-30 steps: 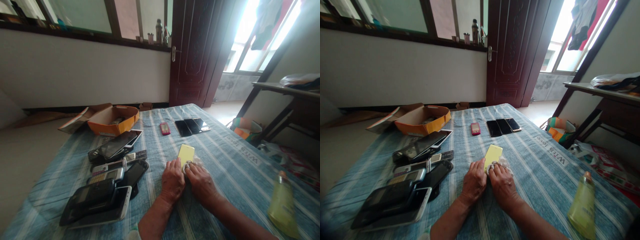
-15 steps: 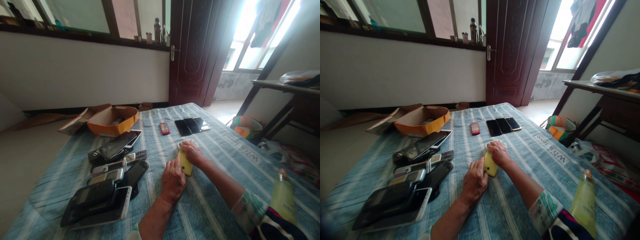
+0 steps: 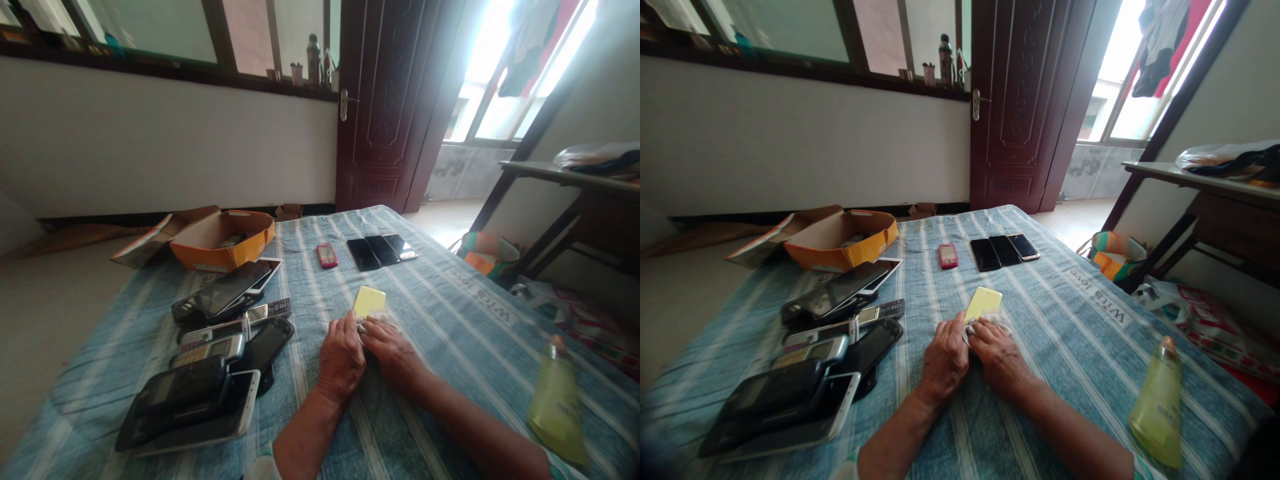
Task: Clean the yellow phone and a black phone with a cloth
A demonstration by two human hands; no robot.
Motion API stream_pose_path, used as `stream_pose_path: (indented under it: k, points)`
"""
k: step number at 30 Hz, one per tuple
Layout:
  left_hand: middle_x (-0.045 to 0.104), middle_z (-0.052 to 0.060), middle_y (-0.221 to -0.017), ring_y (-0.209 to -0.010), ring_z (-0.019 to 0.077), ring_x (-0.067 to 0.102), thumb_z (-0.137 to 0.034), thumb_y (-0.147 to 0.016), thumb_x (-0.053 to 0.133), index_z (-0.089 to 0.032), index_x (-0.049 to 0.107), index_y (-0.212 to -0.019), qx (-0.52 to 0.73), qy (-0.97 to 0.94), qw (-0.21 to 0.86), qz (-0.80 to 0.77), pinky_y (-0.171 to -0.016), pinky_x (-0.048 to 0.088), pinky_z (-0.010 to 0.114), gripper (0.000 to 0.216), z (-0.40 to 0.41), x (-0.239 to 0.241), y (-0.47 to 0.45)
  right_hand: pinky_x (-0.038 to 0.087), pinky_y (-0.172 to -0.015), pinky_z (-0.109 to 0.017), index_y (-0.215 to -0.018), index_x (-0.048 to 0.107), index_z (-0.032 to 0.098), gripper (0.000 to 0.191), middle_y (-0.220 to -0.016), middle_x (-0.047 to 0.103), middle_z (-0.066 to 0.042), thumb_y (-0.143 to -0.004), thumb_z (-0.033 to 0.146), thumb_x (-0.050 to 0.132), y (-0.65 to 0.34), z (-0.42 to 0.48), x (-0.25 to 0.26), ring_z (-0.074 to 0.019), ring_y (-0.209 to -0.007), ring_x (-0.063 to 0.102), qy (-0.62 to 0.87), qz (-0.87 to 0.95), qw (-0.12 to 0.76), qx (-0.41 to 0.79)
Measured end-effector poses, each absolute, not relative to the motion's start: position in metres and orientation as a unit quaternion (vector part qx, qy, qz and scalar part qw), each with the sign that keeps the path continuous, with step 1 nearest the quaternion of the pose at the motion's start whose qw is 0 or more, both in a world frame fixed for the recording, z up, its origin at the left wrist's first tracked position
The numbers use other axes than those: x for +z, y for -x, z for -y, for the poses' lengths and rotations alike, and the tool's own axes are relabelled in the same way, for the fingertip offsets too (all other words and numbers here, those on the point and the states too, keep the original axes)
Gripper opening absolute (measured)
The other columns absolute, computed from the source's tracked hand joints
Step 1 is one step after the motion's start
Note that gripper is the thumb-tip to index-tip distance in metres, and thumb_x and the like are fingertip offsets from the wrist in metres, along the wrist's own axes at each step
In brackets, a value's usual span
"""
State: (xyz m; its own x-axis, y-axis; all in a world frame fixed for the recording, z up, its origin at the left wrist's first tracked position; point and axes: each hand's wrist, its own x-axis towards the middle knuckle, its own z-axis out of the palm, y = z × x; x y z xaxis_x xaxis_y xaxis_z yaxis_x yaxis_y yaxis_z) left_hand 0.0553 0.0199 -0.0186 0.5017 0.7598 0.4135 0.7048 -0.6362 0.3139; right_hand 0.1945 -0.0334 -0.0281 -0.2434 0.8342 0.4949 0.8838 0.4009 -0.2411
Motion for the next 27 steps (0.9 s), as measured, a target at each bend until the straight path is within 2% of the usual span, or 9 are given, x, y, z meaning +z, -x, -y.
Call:
stream_pose_path:
  k: [6, 10, 19, 27]
  points:
    - [0.065, 0.011, -0.102, -0.093, 0.0241, 0.059, -0.002, -0.081, 0.040, -0.009, 0.053, -0.125, 0.264, -0.863, 0.048, -0.427, -0.089, 0.051, 0.037, 0.046, -0.020, -0.017, -0.054, 0.044, -0.104, -0.044, -0.120, 0.063, 0.020, 0.045, -0.126, 0.063, -0.011, -0.086, 0.002, 0.040, -0.204, 0.024, -0.024, -0.0241, -0.124, 0.052, 0.585, 0.753, 0.298, -0.055]
    - [0.065, 0.012, -0.102, -0.093, 0.0249, 0.058, -0.003, -0.081, 0.041, -0.006, 0.053, -0.125, 0.264, -0.863, 0.046, -0.427, -0.089, 0.051, 0.037, 0.045, -0.019, -0.017, -0.055, 0.044, -0.104, -0.044, -0.123, 0.061, 0.021, 0.043, -0.129, 0.060, -0.011, -0.089, 0.005, 0.039, -0.199, 0.043, -0.030, -0.0236, -0.128, 0.048, 0.536, 0.786, 0.304, -0.049]
    - [0.067, 0.012, -0.100, -0.091, 0.0242, 0.059, -0.003, -0.082, 0.041, -0.007, 0.053, -0.123, 0.276, -0.860, 0.033, -0.428, -0.085, 0.052, 0.036, 0.043, -0.023, -0.023, -0.054, 0.046, -0.101, -0.044, -0.100, 0.068, 0.019, 0.026, -0.119, 0.065, -0.012, -0.092, 0.012, 0.044, -0.192, 0.033, -0.026, -0.0251, -0.122, 0.053, 0.508, 0.804, 0.310, -0.020]
    - [0.066, 0.010, -0.092, -0.083, 0.0231, 0.060, -0.006, -0.085, 0.041, -0.008, 0.053, -0.119, 0.332, -0.856, -0.008, -0.396, -0.078, 0.054, 0.036, 0.036, -0.025, -0.028, -0.054, 0.044, -0.103, -0.043, -0.108, 0.066, 0.018, 0.030, -0.119, 0.064, -0.012, -0.096, 0.015, 0.039, -0.201, 0.038, -0.017, -0.0243, -0.126, 0.050, 0.446, 0.841, 0.305, -0.006]
